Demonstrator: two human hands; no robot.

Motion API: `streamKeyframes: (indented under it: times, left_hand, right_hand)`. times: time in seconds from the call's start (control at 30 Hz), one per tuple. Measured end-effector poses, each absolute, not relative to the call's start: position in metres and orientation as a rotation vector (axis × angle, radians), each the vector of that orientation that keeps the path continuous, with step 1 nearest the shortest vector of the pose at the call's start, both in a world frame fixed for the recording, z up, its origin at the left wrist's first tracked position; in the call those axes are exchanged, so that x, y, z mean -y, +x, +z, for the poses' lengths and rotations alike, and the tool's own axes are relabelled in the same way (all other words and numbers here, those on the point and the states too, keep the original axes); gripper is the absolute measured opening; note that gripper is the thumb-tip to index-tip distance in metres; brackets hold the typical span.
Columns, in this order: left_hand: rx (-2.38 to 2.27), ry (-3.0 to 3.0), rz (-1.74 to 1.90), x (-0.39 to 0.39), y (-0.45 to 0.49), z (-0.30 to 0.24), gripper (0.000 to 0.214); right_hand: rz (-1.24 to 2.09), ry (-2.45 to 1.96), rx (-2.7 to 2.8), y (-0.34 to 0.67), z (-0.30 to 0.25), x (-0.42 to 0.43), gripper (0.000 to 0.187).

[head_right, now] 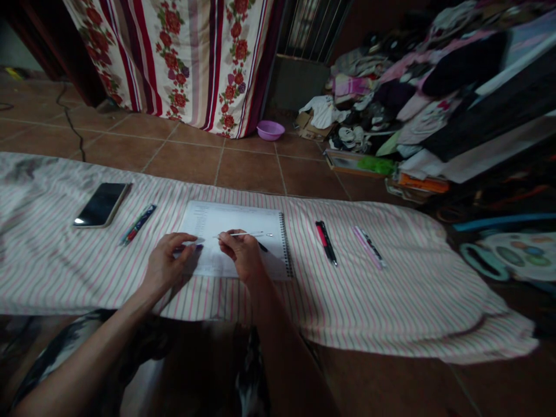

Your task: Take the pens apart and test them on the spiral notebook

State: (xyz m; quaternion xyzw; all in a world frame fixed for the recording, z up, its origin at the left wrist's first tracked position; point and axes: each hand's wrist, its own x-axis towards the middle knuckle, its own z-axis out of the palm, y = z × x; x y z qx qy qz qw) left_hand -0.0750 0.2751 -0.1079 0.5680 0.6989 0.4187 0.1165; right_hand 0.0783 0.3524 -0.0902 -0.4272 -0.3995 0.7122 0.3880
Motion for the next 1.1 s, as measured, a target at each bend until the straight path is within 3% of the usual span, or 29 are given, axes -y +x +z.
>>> streamKeyframes:
  times: [0.17,0.37,0.7,1.1]
  left_hand:
    - [-2.074,1.937,1.002,-0.274,-0.084,-0.113,0.023]
    - [-2.102,1.966,0.942,-0.275,-0.085,-0.115,0.018]
    - [-1.903,1.433,1.329,-0.276,-0.083,-0.120,0.019]
    - [-1.948,1.594,1.262,-0.274,-0.082,-0.120,0.016]
  right_hand:
    - [1.577,-1.203,1.226,0.079,-0.097,-0.354,0.024]
    - [1.528,-1.213,1.289,0.077,-0.097,-0.353,0.024]
    - [1.438,-1.216,1.354,0.076,-0.098,-0.353,0.022]
    - [1.434,-1.153,1.408,0.073,-0.095,-0.350,0.018]
